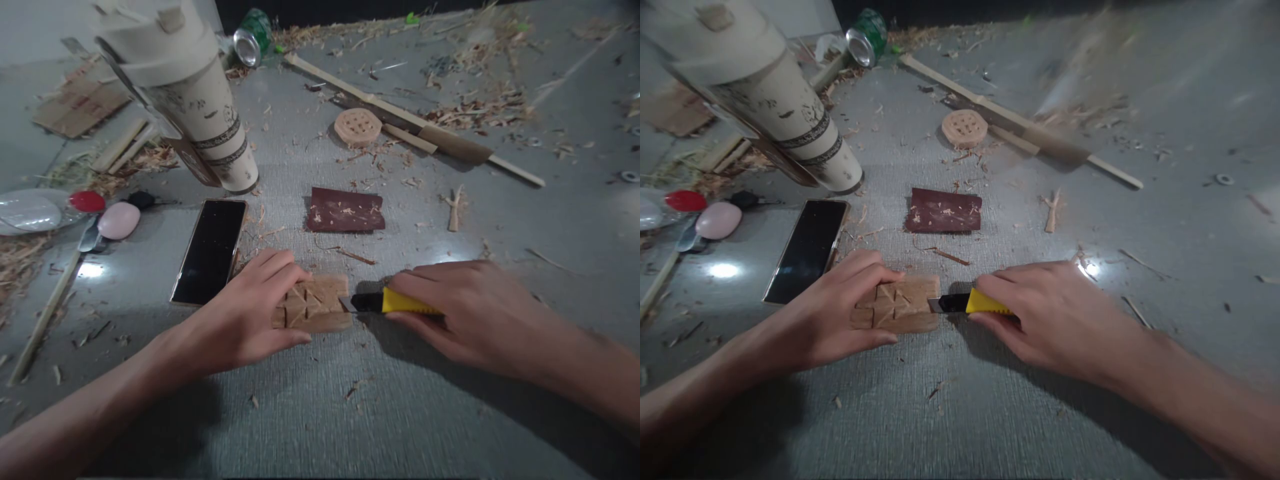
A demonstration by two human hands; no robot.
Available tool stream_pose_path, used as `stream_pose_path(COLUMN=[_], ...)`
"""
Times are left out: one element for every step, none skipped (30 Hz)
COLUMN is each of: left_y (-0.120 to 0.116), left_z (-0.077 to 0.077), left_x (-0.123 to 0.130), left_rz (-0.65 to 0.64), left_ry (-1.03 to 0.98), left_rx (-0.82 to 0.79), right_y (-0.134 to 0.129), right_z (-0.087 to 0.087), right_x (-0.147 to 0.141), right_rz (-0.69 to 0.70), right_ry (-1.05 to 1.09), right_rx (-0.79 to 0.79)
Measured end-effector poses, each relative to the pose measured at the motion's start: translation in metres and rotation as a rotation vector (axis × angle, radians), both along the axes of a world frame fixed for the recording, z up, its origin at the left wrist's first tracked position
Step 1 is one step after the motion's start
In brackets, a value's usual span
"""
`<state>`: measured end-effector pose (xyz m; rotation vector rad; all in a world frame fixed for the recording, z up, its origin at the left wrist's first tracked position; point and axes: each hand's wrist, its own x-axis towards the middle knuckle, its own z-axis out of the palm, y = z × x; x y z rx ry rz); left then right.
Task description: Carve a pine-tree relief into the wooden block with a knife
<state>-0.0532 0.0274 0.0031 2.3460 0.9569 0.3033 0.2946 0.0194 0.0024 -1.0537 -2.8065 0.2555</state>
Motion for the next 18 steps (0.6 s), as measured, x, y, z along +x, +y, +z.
stream_pose_path(left_y=[0.001,0.001,0.002,0.002,0.002,0.002,0.002,0.002,0.001,0.001,0.001,0.000,0.000,0.000,0.000,-0.001,-0.001,-0.001], left_z=[0.000,0.000,0.000,0.001,0.001,0.002,0.002,0.002,0.003,0.002,0.002,0.002,0.002,0.002,0.002,0.002,0.002,0.002], left_x=[0.000,0.001,0.001,0.002,0.002,0.003,0.003,0.003,0.003,0.003,0.003,0.003,0.003,0.003,0.004,0.004,0.004,0.003], left_rz=[-0.006,-0.010,-0.012,-0.017,-0.024,-0.034,-0.040,-0.044,-0.045,-0.043,-0.040,-0.037,-0.036,-0.036,-0.033,-0.031,-0.028,-0.027], left_ry=[-0.009,-0.015,-0.016,-0.011,-0.005,-0.001,0.006,0.009,0.011,0.010,0.010,0.008,0.003,-0.002,-0.003,-0.004,-0.004,-0.003], left_rx=[0.002,0.004,0.003,0.001,0.000,0.000,0.002,0.004,0.007,0.010,0.009,0.008,0.007,0.006,0.004,0.001,0.001,0.002], right_y=[-0.001,-0.002,-0.003,-0.004,-0.006,-0.007,-0.009,-0.011,-0.012,-0.014,-0.016,-0.018,-0.020,-0.021,-0.023,-0.023,-0.024,-0.024], right_z=[0.000,0.000,0.001,0.001,0.001,0.001,0.000,0.000,0.000,-0.001,-0.001,-0.001,-0.001,-0.001,-0.001,-0.002,-0.002,-0.002], right_x=[-0.001,-0.001,-0.002,-0.002,-0.003,-0.004,-0.004,-0.005,-0.006,-0.007,-0.009,-0.010,-0.011,-0.013,-0.014,-0.015,-0.015,-0.016], right_rz=[-0.004,-0.012,-0.022,-0.034,-0.047,-0.059,-0.068,-0.075,-0.081,-0.089,-0.098,-0.106,-0.115,-0.124,-0.131,-0.137,-0.138,-0.139], right_ry=[-0.003,-0.006,-0.009,-0.011,-0.011,-0.008,-0.003,0.003,0.011,0.016,0.018,0.017,0.014,0.008,0.002,-0.005,-0.007,-0.008], right_rx=[0.000,0.000,0.001,0.005,0.012,0.022,0.036,0.053,0.072,0.092,0.111,0.126,0.138,0.146,0.154,0.160,0.167,0.174])
